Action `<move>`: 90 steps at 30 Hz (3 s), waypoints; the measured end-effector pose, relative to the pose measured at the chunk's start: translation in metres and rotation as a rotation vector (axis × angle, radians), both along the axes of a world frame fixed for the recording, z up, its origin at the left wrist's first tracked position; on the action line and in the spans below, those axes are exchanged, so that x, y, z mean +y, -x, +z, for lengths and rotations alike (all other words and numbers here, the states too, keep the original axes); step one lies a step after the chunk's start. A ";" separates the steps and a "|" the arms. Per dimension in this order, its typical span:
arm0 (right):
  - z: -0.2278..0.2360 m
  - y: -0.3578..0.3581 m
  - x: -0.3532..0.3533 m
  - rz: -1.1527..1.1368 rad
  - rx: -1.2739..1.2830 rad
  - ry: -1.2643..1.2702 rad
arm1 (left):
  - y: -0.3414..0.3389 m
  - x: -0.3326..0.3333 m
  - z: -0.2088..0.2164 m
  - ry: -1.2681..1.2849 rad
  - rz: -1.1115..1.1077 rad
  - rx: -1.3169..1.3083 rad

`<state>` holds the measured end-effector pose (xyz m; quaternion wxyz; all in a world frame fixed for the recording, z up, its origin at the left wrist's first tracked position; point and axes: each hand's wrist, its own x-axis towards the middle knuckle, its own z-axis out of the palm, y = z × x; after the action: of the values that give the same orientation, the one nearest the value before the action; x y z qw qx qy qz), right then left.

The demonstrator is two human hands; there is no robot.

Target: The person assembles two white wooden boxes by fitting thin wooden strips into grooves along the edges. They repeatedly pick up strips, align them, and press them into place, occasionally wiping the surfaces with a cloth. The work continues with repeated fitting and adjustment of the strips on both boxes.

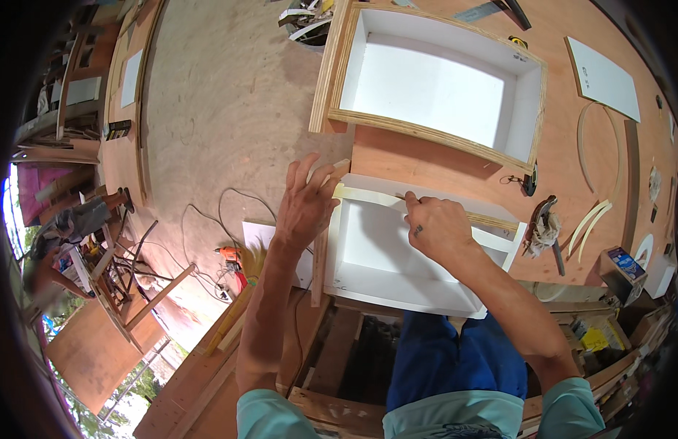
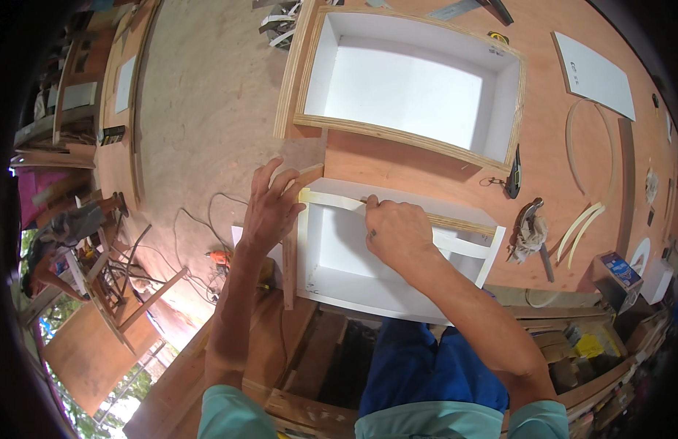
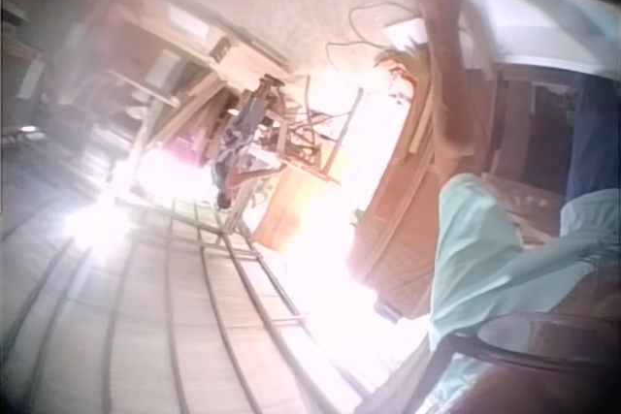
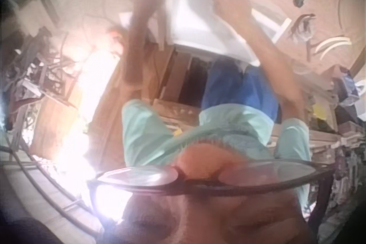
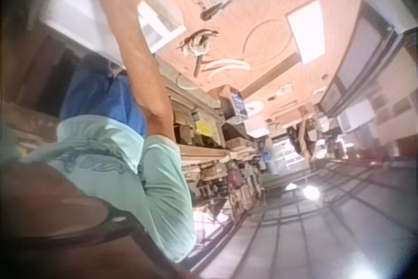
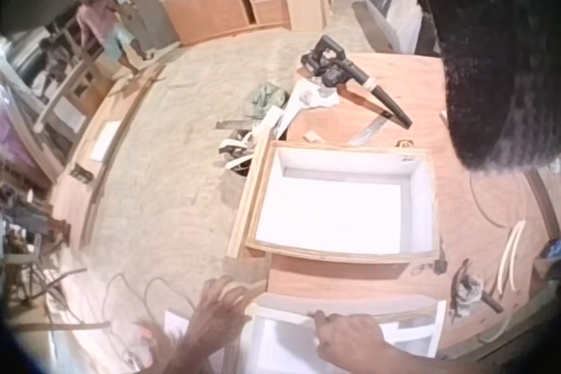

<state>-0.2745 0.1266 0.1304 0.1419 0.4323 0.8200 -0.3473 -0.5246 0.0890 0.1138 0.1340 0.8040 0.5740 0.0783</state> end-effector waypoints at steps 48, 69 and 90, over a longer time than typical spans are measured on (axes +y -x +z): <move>0.056 -0.198 -0.016 -1.988 1.597 1.143 | -0.310 -0.086 0.090 0.076 0.925 -1.921; 0.078 -0.306 -0.112 -1.421 0.513 0.684 | -0.398 -0.100 0.132 0.072 0.646 -2.059; 0.080 -0.196 -0.065 -0.175 0.445 -0.152 | -0.271 -0.078 0.116 -0.231 0.973 -1.437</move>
<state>-0.0790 0.0620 0.2105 -0.1056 0.4242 0.8142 -0.3821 -0.2534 0.0108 0.2293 0.3329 0.2345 0.6186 0.6720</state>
